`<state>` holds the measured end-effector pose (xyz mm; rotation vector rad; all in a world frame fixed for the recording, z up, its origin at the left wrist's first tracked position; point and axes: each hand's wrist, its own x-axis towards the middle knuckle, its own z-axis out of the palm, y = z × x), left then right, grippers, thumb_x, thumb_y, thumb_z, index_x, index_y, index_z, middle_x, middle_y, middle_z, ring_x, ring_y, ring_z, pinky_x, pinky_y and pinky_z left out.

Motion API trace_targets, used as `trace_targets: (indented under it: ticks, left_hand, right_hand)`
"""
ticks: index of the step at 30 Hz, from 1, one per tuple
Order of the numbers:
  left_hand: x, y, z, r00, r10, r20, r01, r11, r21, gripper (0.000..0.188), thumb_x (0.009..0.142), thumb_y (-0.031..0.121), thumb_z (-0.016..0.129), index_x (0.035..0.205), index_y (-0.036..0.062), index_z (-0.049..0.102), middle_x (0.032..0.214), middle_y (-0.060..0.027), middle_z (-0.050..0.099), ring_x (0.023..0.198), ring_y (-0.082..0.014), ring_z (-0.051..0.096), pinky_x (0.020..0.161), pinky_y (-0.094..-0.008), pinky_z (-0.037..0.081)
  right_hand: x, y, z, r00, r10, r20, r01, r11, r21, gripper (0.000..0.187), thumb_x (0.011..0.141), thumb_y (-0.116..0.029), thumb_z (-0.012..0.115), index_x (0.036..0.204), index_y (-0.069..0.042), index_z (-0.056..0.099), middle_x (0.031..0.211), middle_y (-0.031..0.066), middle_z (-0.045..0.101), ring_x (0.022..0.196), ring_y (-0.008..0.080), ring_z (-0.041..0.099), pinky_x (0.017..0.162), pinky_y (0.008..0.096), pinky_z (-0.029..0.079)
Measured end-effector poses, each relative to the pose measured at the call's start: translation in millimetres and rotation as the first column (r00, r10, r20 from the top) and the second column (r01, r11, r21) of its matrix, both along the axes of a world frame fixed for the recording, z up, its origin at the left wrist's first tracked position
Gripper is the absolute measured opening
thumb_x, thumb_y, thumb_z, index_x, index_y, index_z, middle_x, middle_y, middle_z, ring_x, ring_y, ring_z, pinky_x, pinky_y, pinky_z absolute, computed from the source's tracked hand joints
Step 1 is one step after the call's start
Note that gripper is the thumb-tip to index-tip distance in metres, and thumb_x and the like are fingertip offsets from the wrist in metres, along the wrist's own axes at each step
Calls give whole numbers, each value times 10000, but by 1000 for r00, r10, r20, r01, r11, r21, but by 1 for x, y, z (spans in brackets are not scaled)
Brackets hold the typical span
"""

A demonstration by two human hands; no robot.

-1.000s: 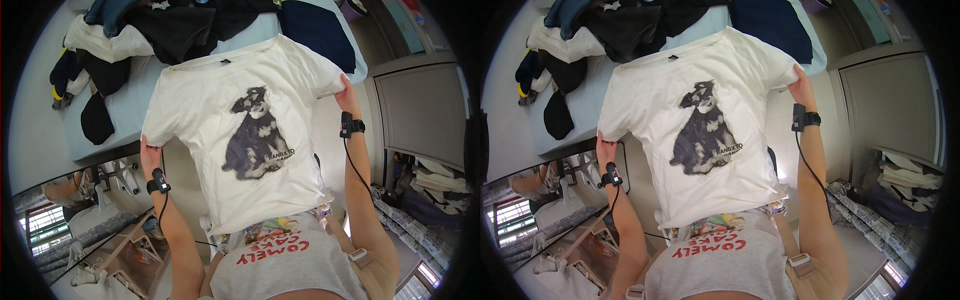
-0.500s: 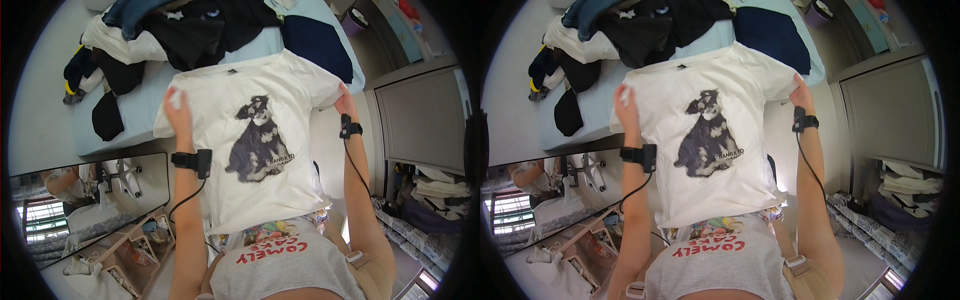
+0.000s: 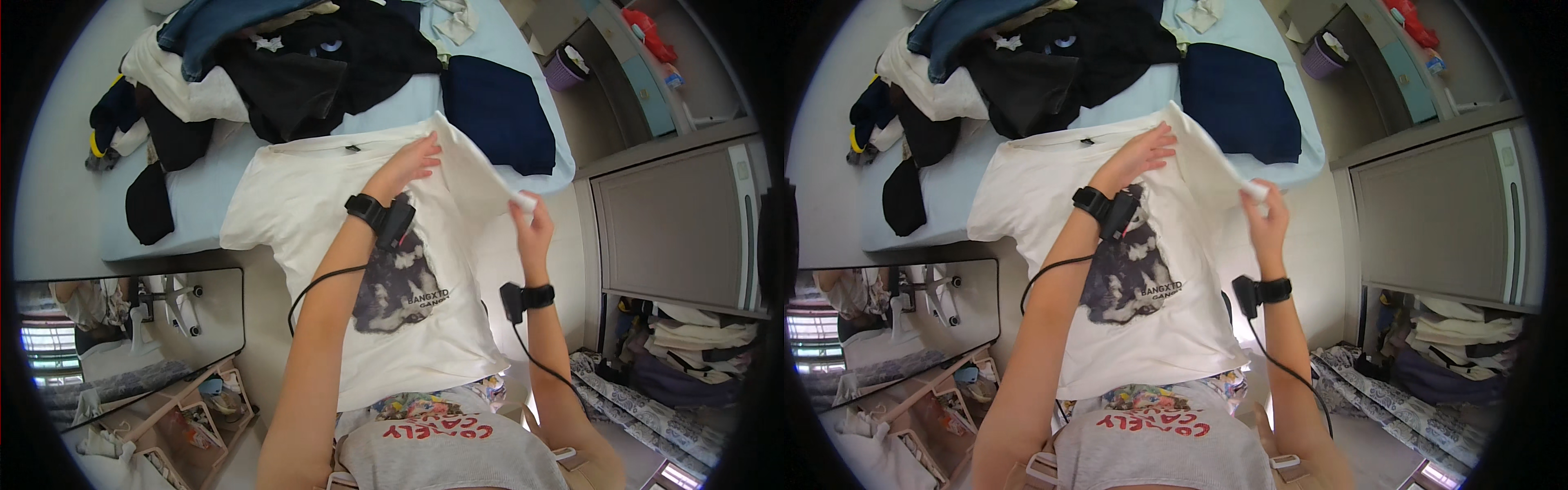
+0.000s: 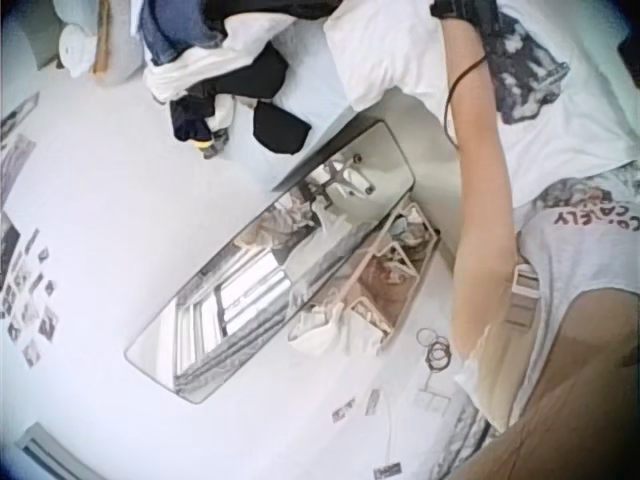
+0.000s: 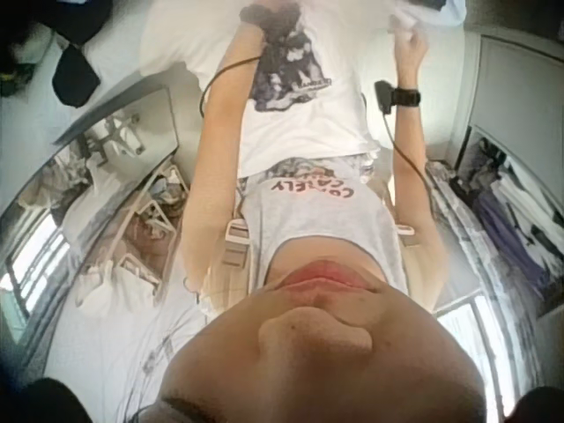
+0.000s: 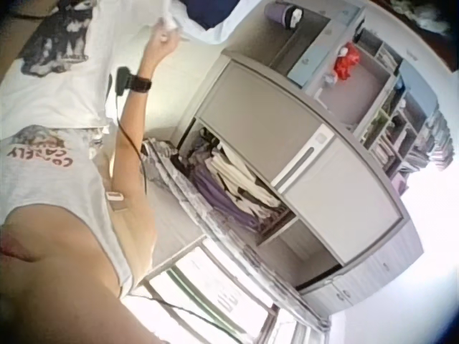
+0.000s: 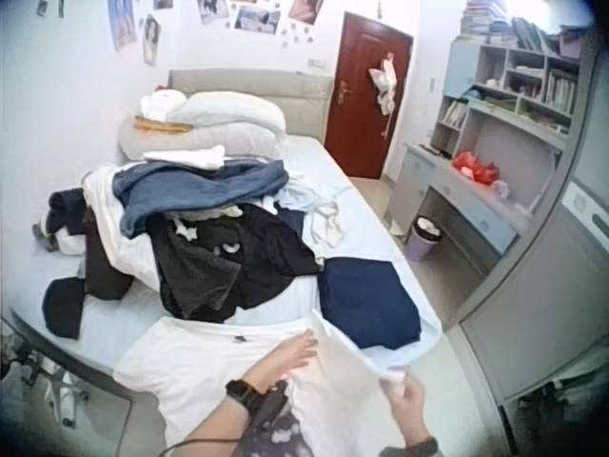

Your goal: Fold laundry on a bed including t-shirts and black fabric items.

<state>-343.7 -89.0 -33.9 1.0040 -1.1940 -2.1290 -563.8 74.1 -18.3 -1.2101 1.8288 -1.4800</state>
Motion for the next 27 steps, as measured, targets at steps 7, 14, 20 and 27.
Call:
trace_targets:
  ticks: [7, 14, 20, 27]
  left_hand:
    - [-4, -18, -7, 998, -39, -46, 43, 996, 77, 470, 919, 477, 467, 1156, 77, 538, 1056, -73, 586, 964, -182, 558, 863, -332, 418]
    - [-3, -26, -30, 976, 210, 52, -211, 978, 6, 317, 942, 293, 499, 1130, 40, 536, 1022, -45, 615, 905, -137, 589, 798, -302, 474]
    - [-2, -34, -39, 964, 249, 96, -240, 966, -100, 327, 911, 210, 550, 1177, 23, 521, 1017, -76, 623, 880, -146, 603, 773, -295, 488]
    - [12, -45, -32, 911, 412, -2, -407, 898, -170, 473, 890, 185, 570, 1302, 17, 409, 1179, -114, 554, 1039, -187, 547, 903, -308, 427]
  right_hand:
    - [80, 32, 13, 614, 484, -624, -576, 815, 66, 160, 669, 37, 651, 807, -15, 587, 957, 118, 594, 802, 265, 579, 691, 336, 487]
    - [116, 32, -4, 621, 553, -556, -616, 782, 90, 172, 714, 28, 648, 867, -23, 589, 979, 118, 574, 810, 261, 569, 691, 336, 492]
    - [127, 34, -11, 507, 630, -588, -615, 743, 265, 267, 686, -14, 648, 944, -41, 585, 979, 94, 569, 891, 255, 546, 785, 344, 447]
    - [123, 34, 5, 472, 760, -448, -697, 632, 338, 276, 745, -90, 661, 1010, -59, 594, 954, 89, 596, 896, 245, 559, 814, 344, 433]
